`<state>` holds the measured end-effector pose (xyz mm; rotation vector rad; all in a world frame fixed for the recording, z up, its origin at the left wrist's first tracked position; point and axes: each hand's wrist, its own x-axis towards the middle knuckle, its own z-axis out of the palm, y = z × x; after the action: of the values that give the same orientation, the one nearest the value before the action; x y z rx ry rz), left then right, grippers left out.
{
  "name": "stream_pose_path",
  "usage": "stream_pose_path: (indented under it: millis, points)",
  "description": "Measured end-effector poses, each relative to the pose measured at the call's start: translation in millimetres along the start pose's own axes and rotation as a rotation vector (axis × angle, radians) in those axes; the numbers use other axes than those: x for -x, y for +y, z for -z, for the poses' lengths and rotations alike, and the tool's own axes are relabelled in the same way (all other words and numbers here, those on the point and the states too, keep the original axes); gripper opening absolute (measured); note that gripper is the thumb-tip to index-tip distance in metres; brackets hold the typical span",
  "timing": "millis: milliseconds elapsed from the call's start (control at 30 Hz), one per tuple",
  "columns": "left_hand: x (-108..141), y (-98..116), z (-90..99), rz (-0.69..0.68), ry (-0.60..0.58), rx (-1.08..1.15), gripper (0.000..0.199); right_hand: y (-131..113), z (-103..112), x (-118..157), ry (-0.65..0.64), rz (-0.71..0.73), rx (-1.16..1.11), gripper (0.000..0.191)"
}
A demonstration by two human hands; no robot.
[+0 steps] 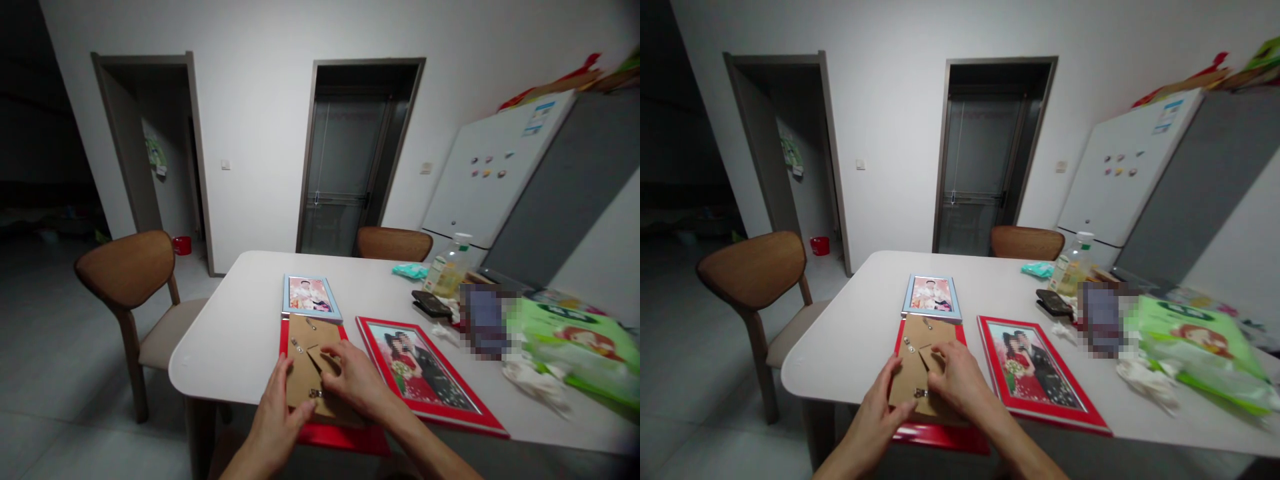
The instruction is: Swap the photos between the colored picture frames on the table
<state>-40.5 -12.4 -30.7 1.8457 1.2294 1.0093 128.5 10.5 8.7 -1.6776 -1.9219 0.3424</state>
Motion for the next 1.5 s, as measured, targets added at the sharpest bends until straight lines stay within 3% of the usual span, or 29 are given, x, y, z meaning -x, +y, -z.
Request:
stream_pose_path:
  millis: [100,167,300,400,500,700,800,900,1100,1200,1367,1500]
  points:
    - [-11.1,4.6,9.3,0.084,0.044,0.325,0.041,-18.7,2.1,0.4,0.027,0.08,-0.045,0.033]
    - [-16.7,4.2,20.2,0.147,0.07,0.56,0.042,-28.7,1.0,-0.1,0.047,0.125,-0.104,0.029]
    - [-17.9,-9.8,58.8,0.277,0.128,0.761,0.051,-21.3,1.0,0.2,0.093,0.15,-0.132,0.026]
    - [-15.5,-30.7,93.0,0.336,0.159,0.705,0.049,8.0,2.5,6.1,0.093,0.025,0.018,0.029]
    - [-16.4,-52.9,115.8,0.409,0.17,0.561,0.05,37.3,1.0,14.2,0.068,-0.136,0.19,0.034]
    - [-25.8,-82.6,127.1,0.279,0.175,-0.083,0.046,52.0,-6.7,15.2,-0.024,-0.199,0.258,0.045]
    - [-26.9,-80.5,121.9,0.181,0.269,-0.424,0.047,49.5,-5.5,9.5,-0.007,-0.238,0.229,0.048]
    - [-21.1,-57.4,96.9,0.07,0.301,-0.461,0.045,45.0,-0.1,5.2,0.024,-0.334,-0.003,0.055]
    - [-3.6,11.9,2.6,-0.171,-0.044,-0.216,0.05,24.5,6.9,8.0,0.02,-0.532,-1.005,0.073]
    - [-5.2,32.1,-26.4,-0.285,-0.118,-0.252,0.054,17.1,8.6,10.2,0.022,-0.497,-1.199,0.08]
    - [-17.2,44.9,-28.6,-0.473,-0.093,-0.368,0.061,18.0,11.2,6.4,-0.024,-0.425,-1.131,0.083]
    - [-23.9,42.0,-5.7,-0.472,0.166,-0.289,0.057,32.9,9.7,-2.4,0.004,-0.445,-0.836,0.076]
